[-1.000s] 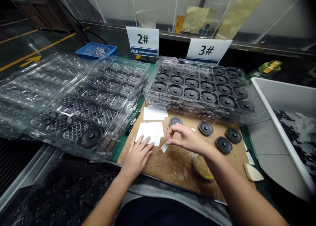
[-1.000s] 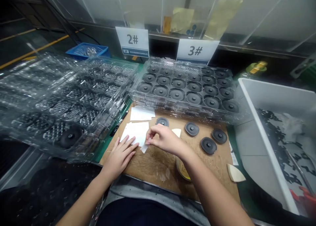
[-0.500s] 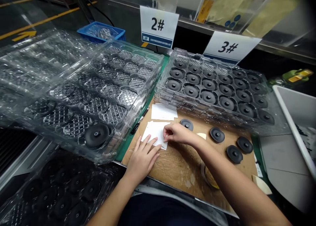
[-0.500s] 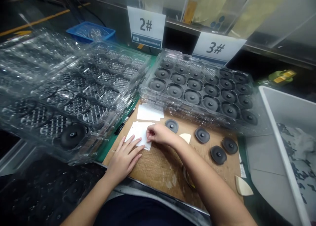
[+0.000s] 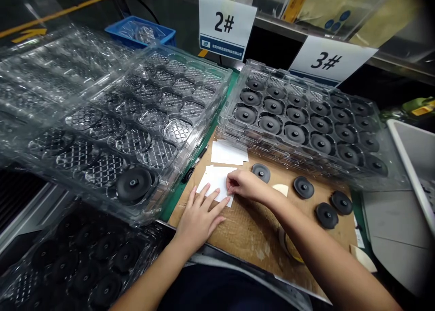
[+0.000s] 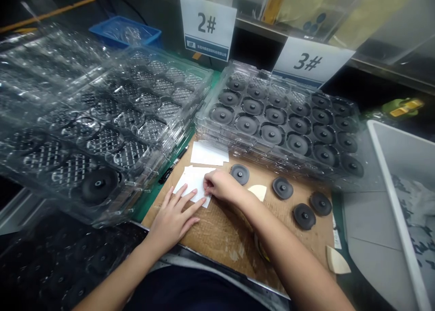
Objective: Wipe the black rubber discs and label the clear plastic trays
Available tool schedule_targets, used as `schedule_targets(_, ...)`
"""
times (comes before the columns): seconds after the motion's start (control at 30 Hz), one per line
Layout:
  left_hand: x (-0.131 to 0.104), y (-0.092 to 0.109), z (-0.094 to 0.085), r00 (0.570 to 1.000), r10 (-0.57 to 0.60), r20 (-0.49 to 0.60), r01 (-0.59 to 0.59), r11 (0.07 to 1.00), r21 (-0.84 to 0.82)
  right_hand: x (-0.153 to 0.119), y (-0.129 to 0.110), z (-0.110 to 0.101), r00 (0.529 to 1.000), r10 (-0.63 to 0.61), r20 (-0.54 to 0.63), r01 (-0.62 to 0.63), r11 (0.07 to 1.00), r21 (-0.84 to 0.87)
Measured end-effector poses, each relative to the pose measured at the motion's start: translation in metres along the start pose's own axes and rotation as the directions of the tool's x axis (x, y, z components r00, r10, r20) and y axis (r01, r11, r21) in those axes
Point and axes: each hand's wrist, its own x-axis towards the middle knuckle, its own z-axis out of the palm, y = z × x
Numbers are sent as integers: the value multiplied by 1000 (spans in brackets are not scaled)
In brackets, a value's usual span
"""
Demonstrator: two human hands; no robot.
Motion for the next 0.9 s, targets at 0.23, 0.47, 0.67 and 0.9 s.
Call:
schedule_targets(0.23,1,1,1,1000,19,9,-19,998,64,-7,-16,11,993,81,-88,-97,976,-197)
schedule_targets(0.47,0,2,3,1000,-6,-7,6,997,75,1,-9,8,962,202,-182,-237,953,-191)
schedule_targets(0.67,-1,3,3,999,9,-33,-5,994,109,10,5,-4,941,255,-221,-284,952,-112)
schedule_targets(0.9,-3,7,4,999,-13,-47,20,988,156,6,0,4,903,264,-339,-280,960,3)
